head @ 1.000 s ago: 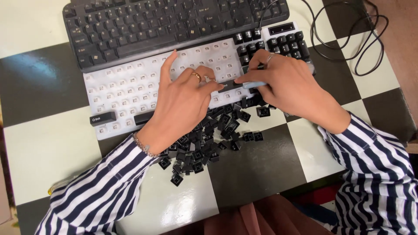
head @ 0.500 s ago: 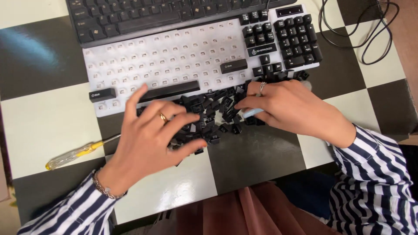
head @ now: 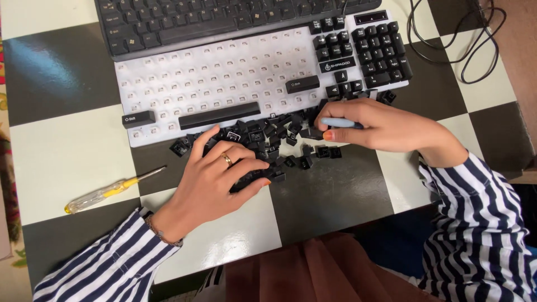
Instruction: Clean individual keyboard keycaps and the keyboard base using a brush.
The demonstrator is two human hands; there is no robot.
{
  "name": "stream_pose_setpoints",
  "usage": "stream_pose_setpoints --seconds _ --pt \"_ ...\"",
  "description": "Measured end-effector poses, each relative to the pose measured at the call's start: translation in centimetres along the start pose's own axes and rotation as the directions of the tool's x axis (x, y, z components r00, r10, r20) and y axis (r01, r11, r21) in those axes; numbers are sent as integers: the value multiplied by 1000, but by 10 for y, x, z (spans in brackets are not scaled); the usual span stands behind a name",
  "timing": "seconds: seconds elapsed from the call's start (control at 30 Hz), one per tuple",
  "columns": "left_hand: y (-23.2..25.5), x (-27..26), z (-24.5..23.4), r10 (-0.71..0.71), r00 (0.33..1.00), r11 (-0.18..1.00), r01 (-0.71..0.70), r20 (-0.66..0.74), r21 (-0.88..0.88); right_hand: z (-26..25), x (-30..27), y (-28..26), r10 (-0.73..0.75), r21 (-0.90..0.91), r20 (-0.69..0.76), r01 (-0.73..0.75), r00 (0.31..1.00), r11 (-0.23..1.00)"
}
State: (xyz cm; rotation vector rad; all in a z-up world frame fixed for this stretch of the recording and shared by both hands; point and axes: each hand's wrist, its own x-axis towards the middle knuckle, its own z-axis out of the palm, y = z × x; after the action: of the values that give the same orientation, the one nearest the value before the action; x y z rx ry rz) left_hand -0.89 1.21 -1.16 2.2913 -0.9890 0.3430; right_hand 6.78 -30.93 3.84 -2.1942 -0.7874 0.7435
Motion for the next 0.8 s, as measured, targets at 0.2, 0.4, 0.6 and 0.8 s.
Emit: stream_pose_setpoints --seconds 0.2,0.4,0.6,0.8 --pt "1 1 -2 -23 1000 1000 23 14 -11 2 3 12 171 257 79 -186 982 948" --pt "0 1 -1 -20 1000 1000 20 10 -14 2 4 2 207 180 52 -213 977 960" --pt "-2 -2 1 -21 1000 1000 21 -6 -10 11 7 -5 91 31 -81 -88 993 996" --pt "7 11 1 -90 988 996 89 -128 -11 31 11 -40 23 -45 -222 -34 975 998"
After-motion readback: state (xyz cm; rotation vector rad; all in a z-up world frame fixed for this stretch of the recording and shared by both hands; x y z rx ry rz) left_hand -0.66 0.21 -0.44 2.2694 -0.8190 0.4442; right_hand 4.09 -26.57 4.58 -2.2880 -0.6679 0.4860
